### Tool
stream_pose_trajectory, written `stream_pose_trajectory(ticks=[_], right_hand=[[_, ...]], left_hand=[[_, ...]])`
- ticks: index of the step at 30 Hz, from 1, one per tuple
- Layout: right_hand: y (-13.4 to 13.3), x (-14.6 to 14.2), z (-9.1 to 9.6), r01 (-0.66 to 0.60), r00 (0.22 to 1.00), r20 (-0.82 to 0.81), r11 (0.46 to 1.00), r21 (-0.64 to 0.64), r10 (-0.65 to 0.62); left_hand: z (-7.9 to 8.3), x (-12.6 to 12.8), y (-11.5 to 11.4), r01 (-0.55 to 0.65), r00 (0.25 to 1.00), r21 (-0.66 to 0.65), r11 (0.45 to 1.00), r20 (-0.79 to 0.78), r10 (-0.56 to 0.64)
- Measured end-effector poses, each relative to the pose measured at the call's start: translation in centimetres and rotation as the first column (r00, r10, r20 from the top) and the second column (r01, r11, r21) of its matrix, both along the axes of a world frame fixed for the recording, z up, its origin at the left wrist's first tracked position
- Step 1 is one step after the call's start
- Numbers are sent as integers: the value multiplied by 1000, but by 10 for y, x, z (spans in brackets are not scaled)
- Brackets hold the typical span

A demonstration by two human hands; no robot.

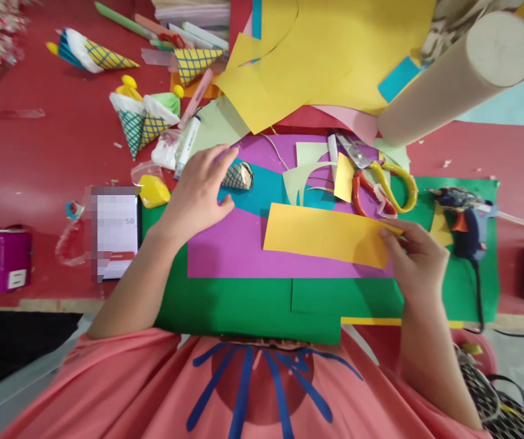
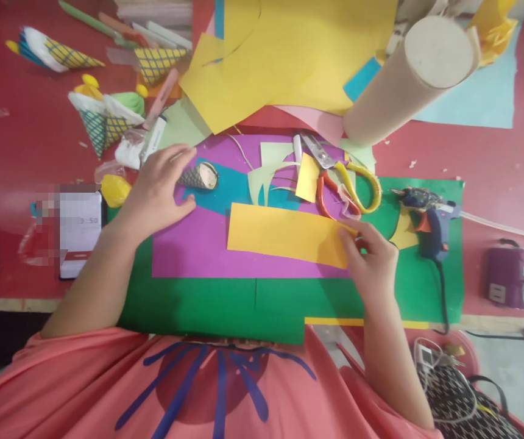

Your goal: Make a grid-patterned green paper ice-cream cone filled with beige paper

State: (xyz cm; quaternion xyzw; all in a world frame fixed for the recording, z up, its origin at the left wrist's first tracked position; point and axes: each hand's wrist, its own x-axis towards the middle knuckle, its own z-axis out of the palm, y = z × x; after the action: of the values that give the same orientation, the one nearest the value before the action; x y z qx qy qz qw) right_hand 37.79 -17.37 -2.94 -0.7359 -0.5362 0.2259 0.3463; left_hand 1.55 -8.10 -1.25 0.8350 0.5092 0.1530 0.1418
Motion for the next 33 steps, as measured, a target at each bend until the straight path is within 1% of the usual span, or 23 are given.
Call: stream_pose_trajectory(ticks=[2, 4, 5, 7, 9, 11, 12, 13, 14, 15, 16, 17, 18, 19, 21, 22, 24, 25, 26, 27, 28, 30, 33], right_hand=[[4, -1, 3, -53, 996, 79, 997, 51, 49], [10, -3, 6, -112, 987, 122, 992, 66, 103], [13, -4, 7, -146, 982, 131, 988, 59, 137], [18, -8, 9, -253, 955, 173, 966, 45, 242], [22, -15, 13, -361, 902, 288, 928, 94, 322], [24, -26, 18, -417, 860, 402, 888, 194, 315], [26, -32, 21, -434, 855, 410, 871, 232, 317], [29, -40, 23, -471, 853, 374, 848, 245, 365], [33, -48, 25, -541, 832, 285, 811, 221, 477], [38, -56, 26, -645, 764, 146, 746, 168, 628], [45, -64, 26, -757, 648, -22, 647, 97, 761], [54, -72, 24, -838, 529, -199, 545, 35, 825], [65, -78, 20, -879, 452, -343, 477, -11, 824], [76, -84, 14, -873, 453, -430, 487, -35, 781], [102, -90, 1, -786, 536, -560, 615, -59, 632], [114, -92, -5, -736, 569, -580, 676, -41, 583], [133, -95, -13, -624, 663, -498, 780, 44, 559], [138, -96, -14, -578, 724, -401, 811, 92, 562], [139, -98, -12, -549, 770, -302, 825, 134, 562], [137, -100, -8, -541, 797, -210, 823, 171, 567], [131, -102, -3, -559, 796, -140, 804, 202, 589], [110, -105, 11, -636, 759, -12, 745, 202, 651], [72, -101, 27, -785, 618, 166, 614, 84, 768]], left_hand=[[3, 5, -12, 33, 997, 78, 996, 63, -38], [2, 15, -28, 129, 989, 119, 985, 58, -136], [0, 21, -36, 227, 972, 110, 968, 43, -233], [-9, 33, -51, 438, 899, 81, 895, -33, -437], [-19, 41, -61, 493, 868, 88, 866, -124, -481], [-28, 45, -67, 539, 838, 90, 838, -161, -522], [-31, 45, -68, 545, 832, 76, 835, -172, -527], [-34, 45, -69, 548, 829, 68, 834, -178, -530], [-35, 45, -70, 542, 832, 61, 838, -176, -525], [-36, 44, -70, 533, 839, 58, 844, -165, -518], [-37, 44, -70, 521, 848, 59, 851, -144, -510], [-37, 45, -71, 510, 857, 64, 858, -119, -501], [-37, 45, -71, 500, 865, 71, 863, -95, -493], [-37, 45, -71, 494, 869, 80, 866, -79, -489], [-37, 46, -72, 489, 872, 91, 867, -78, -484], [-37, 46, -72, 486, 873, 94, 869, -84, -480], [-37, 47, -72, 482, 875, 93, 871, -90, -475], [-37, 47, -72, 480, 877, 93, 873, -91, -472], [-37, 47, -71, 474, 880, 93, 875, -93, -467], [-37, 47, -71, 467, 883, 91, 879, -98, -459], [-37, 46, -70, 457, 888, 86, 885, -104, -448], [-37, 45, -67, 438, 896, 60, 897, -109, -430], [-34, 40, -62, 410, 909, 15, 912, -92, -407]])
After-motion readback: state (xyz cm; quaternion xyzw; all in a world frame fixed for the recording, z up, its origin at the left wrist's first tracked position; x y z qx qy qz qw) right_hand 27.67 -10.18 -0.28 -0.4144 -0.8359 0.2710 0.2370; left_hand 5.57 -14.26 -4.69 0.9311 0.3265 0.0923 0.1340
